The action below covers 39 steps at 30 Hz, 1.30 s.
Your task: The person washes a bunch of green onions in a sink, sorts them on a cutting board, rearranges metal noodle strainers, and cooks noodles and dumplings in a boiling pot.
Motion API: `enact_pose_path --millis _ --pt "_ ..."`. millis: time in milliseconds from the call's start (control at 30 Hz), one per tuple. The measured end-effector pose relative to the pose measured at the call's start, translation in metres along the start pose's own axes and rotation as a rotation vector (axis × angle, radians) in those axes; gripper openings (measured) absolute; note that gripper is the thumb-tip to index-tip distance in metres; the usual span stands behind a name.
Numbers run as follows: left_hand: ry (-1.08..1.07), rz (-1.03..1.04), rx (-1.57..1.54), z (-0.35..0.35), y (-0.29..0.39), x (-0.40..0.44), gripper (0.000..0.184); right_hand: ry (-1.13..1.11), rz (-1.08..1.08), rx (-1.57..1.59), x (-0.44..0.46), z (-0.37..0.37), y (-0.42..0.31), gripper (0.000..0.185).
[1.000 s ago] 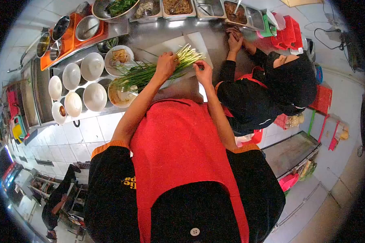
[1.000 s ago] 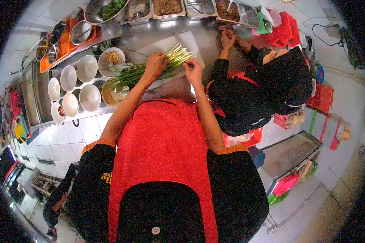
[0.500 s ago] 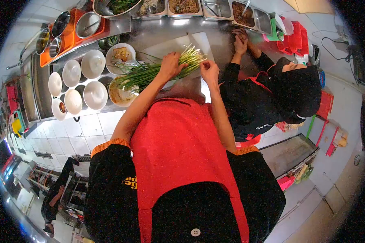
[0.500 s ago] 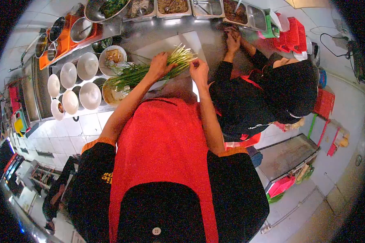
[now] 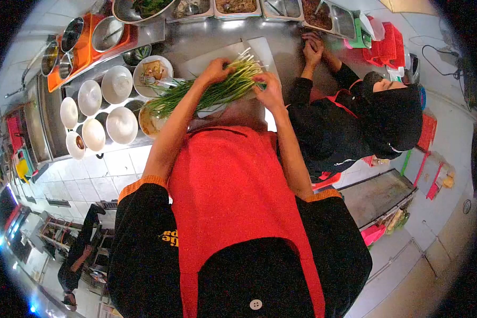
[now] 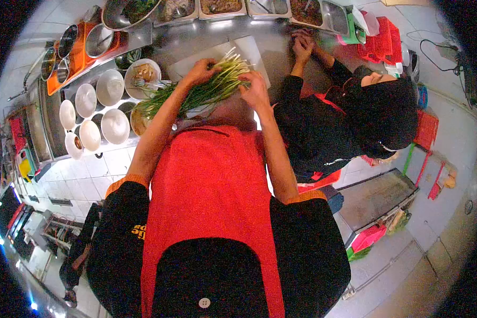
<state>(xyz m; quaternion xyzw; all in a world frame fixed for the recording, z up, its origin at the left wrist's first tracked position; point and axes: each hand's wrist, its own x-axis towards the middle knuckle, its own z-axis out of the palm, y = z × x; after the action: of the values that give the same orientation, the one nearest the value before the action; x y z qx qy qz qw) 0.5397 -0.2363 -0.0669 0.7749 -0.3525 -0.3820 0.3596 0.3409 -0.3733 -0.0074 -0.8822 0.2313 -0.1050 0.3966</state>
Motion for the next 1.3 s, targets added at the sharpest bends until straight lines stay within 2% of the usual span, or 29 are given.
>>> enact_pose_path --millis 100,133,167,233,267,300,367,400,433,533,633,867,933,967,1033,1067,1133,1167,1233,1267,1300 --pt "0.089 -0.049 0.077 -0.003 -0.008 0.014 0.052 -0.041 -0.086 -0.097 0.001 0.012 0.001 0.028" --pt "0.096 -0.053 0.063 -0.001 -0.013 0.019 0.061 -0.037 -0.107 -0.118 0.002 0.014 0.003 0.030" --pt "0.100 -0.052 0.063 -0.002 0.000 0.014 0.061 -0.037 -0.111 -0.119 0.004 0.015 0.004 0.030" --pt "0.111 -0.039 0.263 0.006 0.019 0.002 0.070 -0.032 -0.125 -0.046 0.008 0.017 0.007 0.032" --pt "0.058 0.026 0.313 0.012 0.012 0.004 0.082 -0.037 -0.128 -0.045 0.008 0.020 0.008 0.032" --pt "0.060 0.023 0.311 0.015 0.010 0.003 0.082 -0.017 -0.119 -0.092 0.008 0.022 0.009 0.030" --pt "0.132 0.017 0.196 0.029 -0.003 0.007 0.079 0.003 -0.107 -0.142 0.008 0.021 0.008 0.028" --pt "0.107 -0.043 0.068 0.031 -0.012 0.015 0.067 -0.024 -0.127 -0.158 0.009 0.018 0.008 0.026" --pt "0.103 -0.041 0.067 0.027 -0.013 0.017 0.067 -0.049 -0.147 -0.173 0.009 0.017 0.007 0.025" --pt "0.088 -0.121 -0.036 0.003 -0.004 0.017 0.049 -0.083 -0.081 -0.178 0.011 0.006 0.010 0.023" --pt "-0.002 -0.137 -0.053 -0.013 -0.002 0.024 0.052 -0.008 -0.104 -0.212 0.012 -0.002 0.008 0.023" --pt "0.023 -0.091 0.005 -0.010 -0.010 0.031 0.046 0.076 -0.131 -0.119 0.024 -0.012 0.002 0.024" --pt "-0.024 -0.111 -0.015 -0.009 -0.013 0.035 0.044 -0.010 -0.278 -0.070 0.032 -0.003 0.006 0.024" --pt "-0.030 -0.108 -0.014 -0.008 -0.013 0.034 0.044 -0.006 -0.273 -0.071 0.031 0.000 0.007 0.024" --pt "-0.034 -0.076 -0.050 -0.011 -0.010 0.031 0.043 -0.177 -0.368 -0.243 0.032 0.003 0.011 0.024" --pt "-0.029 -0.074 -0.050 -0.013 -0.006 0.029 0.043 -0.176 -0.373 -0.244 0.033 0.005 0.014 0.024" --pt "-0.050 -0.184 -0.061 -0.015 -0.007 0.029 0.043 -0.083 -0.218 -0.079 0.039 0.009 0.012 0.028" --pt "-0.042 -0.190 -0.060 -0.014 -0.013 0.031 0.043 -0.088 -0.224 -0.073 0.044 0.009 0.010 0.028" --pt "0.025 0.002 0.009 -0.010 -0.019 0.032 0.042 -0.132 -0.234 -0.040 0.052 0.007 0.009 0.040" --pt "0.024 0.005 0.012 -0.010 -0.018 0.032 0.042 -0.128 -0.234 -0.039 0.053 0.009 0.008 0.040" --pt "0.044 -0.044 0.023 -0.009 -0.017 0.033 0.042 -0.205 -0.261 -0.149 0.053 0.012 0.007 0.054"
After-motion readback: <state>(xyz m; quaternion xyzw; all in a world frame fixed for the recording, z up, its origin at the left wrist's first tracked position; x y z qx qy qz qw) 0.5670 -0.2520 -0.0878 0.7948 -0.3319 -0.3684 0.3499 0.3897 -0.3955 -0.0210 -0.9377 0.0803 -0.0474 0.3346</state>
